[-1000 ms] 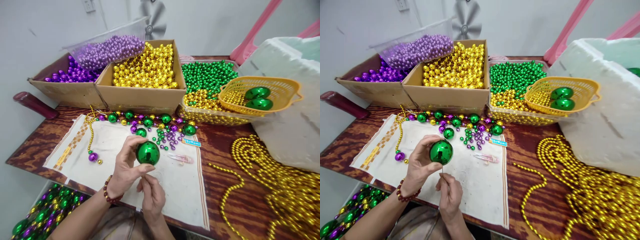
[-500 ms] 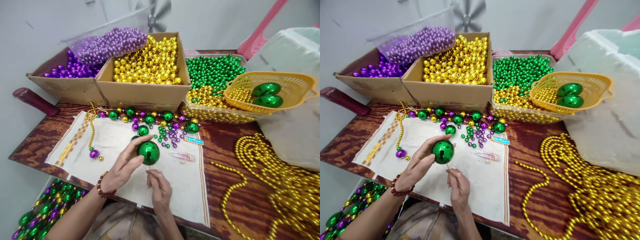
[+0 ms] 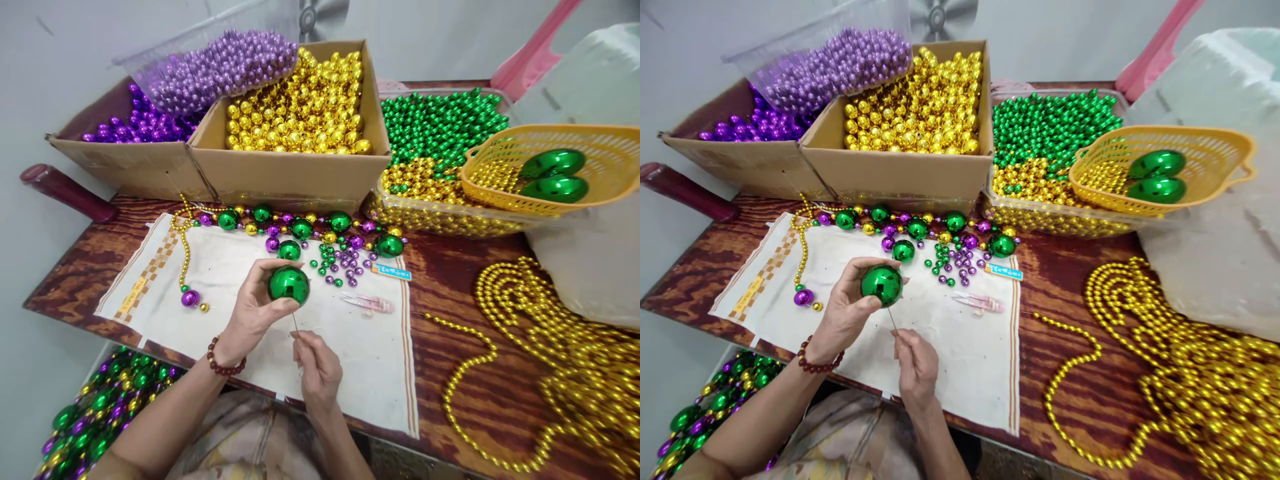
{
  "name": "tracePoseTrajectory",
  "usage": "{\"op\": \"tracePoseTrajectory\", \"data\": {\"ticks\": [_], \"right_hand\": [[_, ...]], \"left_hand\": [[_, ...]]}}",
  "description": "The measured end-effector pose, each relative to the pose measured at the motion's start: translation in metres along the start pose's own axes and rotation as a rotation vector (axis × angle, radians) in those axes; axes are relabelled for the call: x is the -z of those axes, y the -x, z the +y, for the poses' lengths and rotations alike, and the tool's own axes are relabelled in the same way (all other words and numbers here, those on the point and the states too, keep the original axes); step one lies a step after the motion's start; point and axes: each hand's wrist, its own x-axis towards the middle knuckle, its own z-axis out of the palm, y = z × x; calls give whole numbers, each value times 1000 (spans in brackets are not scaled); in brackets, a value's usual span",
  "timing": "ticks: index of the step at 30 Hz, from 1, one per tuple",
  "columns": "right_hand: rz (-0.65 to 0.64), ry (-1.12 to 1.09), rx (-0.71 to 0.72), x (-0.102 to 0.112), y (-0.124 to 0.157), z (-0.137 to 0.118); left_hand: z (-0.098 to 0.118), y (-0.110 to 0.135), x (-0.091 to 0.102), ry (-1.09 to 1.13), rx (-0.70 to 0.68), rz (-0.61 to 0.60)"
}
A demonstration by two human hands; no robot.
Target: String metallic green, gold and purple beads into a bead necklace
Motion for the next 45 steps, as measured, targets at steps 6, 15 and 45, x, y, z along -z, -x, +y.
{"op": "tracePoseTrajectory", "data": {"ticks": [6,15,45], "right_hand": [[78,-41,-44,-3,5,1],[68,-213,-148,6,-8,5],[29,-13,-164,-2,14,-9]], "left_hand": [[0,2,-4,-50,-5,43],[19,10,4,-237,-38,-294],[3,-4,-5,62,39,63]]}}
